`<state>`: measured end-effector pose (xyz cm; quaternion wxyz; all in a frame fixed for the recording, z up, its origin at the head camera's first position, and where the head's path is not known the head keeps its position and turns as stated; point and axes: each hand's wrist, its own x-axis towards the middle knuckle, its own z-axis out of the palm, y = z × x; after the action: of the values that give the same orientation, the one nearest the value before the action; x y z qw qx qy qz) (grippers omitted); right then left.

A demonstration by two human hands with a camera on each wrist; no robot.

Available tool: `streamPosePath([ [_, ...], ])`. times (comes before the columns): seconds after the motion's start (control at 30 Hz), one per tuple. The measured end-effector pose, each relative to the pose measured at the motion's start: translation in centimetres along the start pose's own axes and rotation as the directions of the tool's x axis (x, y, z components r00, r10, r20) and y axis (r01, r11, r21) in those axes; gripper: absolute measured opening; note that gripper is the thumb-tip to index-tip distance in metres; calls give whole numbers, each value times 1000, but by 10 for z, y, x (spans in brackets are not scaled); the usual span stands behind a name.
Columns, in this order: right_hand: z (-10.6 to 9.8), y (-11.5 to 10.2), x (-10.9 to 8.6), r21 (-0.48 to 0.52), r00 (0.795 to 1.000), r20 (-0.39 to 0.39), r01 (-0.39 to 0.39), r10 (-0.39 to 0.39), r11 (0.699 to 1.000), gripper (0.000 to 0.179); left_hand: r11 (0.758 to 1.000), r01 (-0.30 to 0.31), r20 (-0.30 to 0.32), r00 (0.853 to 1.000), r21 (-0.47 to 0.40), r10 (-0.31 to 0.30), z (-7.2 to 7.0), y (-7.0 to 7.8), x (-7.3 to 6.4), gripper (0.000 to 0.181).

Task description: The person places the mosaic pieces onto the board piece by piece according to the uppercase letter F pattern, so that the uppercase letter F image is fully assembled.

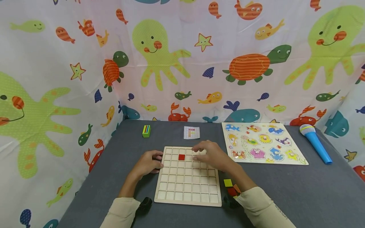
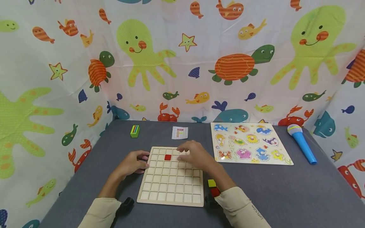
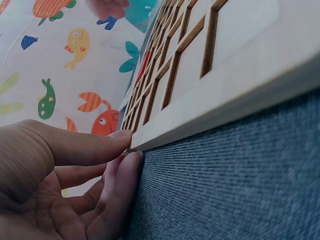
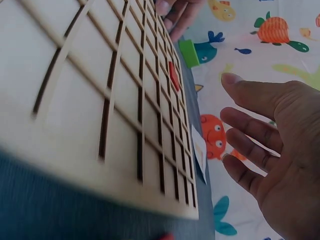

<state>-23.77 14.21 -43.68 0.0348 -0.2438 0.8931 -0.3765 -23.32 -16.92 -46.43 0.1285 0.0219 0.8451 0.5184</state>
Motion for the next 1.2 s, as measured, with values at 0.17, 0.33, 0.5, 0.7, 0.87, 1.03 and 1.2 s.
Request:
streamPosePath([
  [0.17,-11,8,-15,-5,1000,-16,16,-16,1000,33,1000,-2,2,1000,1,2,-1,-1,-1,56],
  [0.33,-20,16,-30,-47,1000,-9,11,-11,999,34,1000,-1,-8,1000,1,1,-1,-3,0,54],
  [0.5,-29,26,-44,-55,999,1,-35,35,998,37,1000,6,-15,1000,0,-6,0,-5,1,53],
  [0.7,-39,37,-60,-85,999,-13,-54,53,995,39,1000,2,-15,1000,4,-2,1,-5,2,53],
  [0.87,-45,45,-71,-96,998,-15,-66,65,993,40,1000,0,-11,1000,-7,0,1,-5,3,53],
  [1.03,-47,52,-79,-95,998,-3,-58,58,994,40,1000,-5,-10,1000,-5,5,1,-4,2,53],
  [1.2,-47,58,-84,-91,997,22,-66,69,994,39,1000,-4,-14,1000,0,4,2,-4,2,53],
])
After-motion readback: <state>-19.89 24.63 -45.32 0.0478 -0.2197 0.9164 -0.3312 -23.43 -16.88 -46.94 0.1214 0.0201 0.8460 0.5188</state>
